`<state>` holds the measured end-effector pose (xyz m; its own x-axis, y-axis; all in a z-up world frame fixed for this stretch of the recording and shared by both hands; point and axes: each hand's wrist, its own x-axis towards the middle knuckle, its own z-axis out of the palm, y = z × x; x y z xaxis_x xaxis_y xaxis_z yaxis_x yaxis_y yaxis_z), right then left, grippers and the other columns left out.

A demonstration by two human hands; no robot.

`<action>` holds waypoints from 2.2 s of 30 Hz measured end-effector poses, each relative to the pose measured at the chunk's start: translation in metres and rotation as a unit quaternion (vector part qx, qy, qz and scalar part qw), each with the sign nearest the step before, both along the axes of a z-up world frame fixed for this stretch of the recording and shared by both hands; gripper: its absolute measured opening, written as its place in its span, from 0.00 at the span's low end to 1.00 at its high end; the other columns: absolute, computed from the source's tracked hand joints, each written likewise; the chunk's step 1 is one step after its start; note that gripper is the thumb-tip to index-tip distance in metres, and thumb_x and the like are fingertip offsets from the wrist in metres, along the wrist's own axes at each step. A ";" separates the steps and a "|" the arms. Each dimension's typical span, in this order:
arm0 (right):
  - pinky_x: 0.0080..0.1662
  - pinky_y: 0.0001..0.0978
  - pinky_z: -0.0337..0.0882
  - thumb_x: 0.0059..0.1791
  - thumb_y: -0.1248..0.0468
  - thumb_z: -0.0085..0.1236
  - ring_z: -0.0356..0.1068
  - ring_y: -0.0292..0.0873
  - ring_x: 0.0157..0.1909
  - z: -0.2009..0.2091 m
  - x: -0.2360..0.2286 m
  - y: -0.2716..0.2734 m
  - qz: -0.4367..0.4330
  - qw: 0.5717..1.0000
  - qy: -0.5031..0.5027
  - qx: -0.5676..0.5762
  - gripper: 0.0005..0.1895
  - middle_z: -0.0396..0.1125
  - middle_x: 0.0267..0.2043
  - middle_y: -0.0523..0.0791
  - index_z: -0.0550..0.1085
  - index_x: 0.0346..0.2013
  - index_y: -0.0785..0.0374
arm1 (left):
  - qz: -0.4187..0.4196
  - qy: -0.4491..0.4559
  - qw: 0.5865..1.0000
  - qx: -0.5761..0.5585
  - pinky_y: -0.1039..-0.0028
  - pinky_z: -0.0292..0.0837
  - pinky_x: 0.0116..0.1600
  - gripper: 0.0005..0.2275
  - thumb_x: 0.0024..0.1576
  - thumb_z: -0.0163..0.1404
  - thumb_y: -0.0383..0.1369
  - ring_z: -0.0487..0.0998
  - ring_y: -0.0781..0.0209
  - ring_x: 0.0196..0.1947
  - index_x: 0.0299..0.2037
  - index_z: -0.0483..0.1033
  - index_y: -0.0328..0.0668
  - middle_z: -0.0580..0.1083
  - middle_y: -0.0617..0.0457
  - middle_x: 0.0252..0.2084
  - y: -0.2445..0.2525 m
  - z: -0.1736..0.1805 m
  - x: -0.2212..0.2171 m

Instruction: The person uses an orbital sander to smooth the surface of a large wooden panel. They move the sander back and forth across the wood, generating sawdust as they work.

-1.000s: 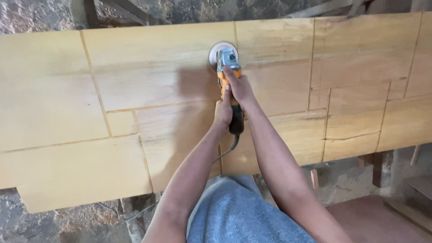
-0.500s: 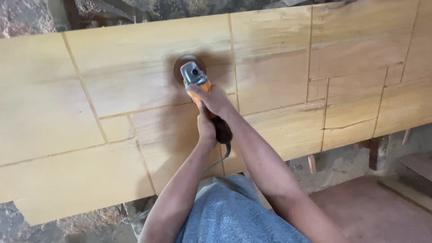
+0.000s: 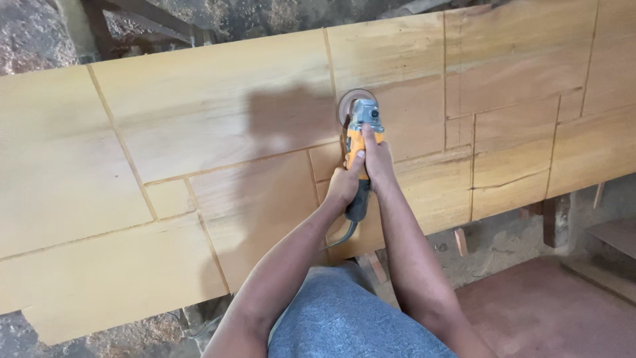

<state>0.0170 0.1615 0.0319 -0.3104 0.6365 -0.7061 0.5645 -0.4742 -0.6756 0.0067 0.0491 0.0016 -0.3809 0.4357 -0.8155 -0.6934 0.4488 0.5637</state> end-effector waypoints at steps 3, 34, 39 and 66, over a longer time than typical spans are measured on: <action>0.29 0.32 0.73 0.49 0.37 0.54 0.73 0.39 0.26 -0.013 -0.019 -0.025 0.063 0.996 0.055 -0.032 0.31 0.72 0.28 0.44 0.77 0.39 0.66 | 0.090 -0.072 0.993 0.036 0.66 0.75 0.33 0.34 0.62 0.43 0.60 0.79 0.56 0.26 0.38 0.77 0.25 0.77 0.42 0.29 -0.028 0.002 -0.008; 0.33 0.33 0.68 0.48 0.36 0.59 0.68 0.36 0.30 -0.013 -0.085 -0.009 0.316 0.948 0.006 0.030 0.33 0.72 0.29 0.44 0.82 0.37 0.67 | 0.339 -0.040 0.906 0.252 0.70 0.68 0.64 0.30 0.66 0.35 0.56 0.74 0.63 0.56 0.63 0.70 0.37 0.74 0.54 0.56 0.010 -0.034 -0.023; 0.33 0.32 0.73 0.51 0.37 0.54 0.72 0.36 0.30 -0.014 -0.031 0.059 0.094 0.995 0.032 0.022 0.32 0.72 0.32 0.43 0.77 0.41 0.66 | 0.118 -0.035 0.987 0.108 0.69 0.76 0.42 0.32 0.60 0.46 0.58 0.80 0.61 0.37 0.52 0.77 0.29 0.80 0.47 0.41 0.060 -0.007 -0.018; 0.41 0.36 0.76 0.41 0.30 0.55 0.79 0.41 0.36 0.026 -0.172 -0.161 0.466 0.882 0.068 0.014 0.37 0.79 0.32 0.46 0.83 0.36 0.61 | 0.488 -0.088 0.855 0.154 0.59 0.75 0.61 0.40 0.55 0.40 0.67 0.77 0.52 0.58 0.68 0.62 0.45 0.73 0.48 0.60 -0.135 0.011 -0.085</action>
<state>-0.1546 0.0000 0.0582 -0.7891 0.0774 -0.6093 0.6126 0.1711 -0.7716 -0.0787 -0.0860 0.0128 -0.5679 0.1848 -0.8021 -0.7395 -0.5424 0.3987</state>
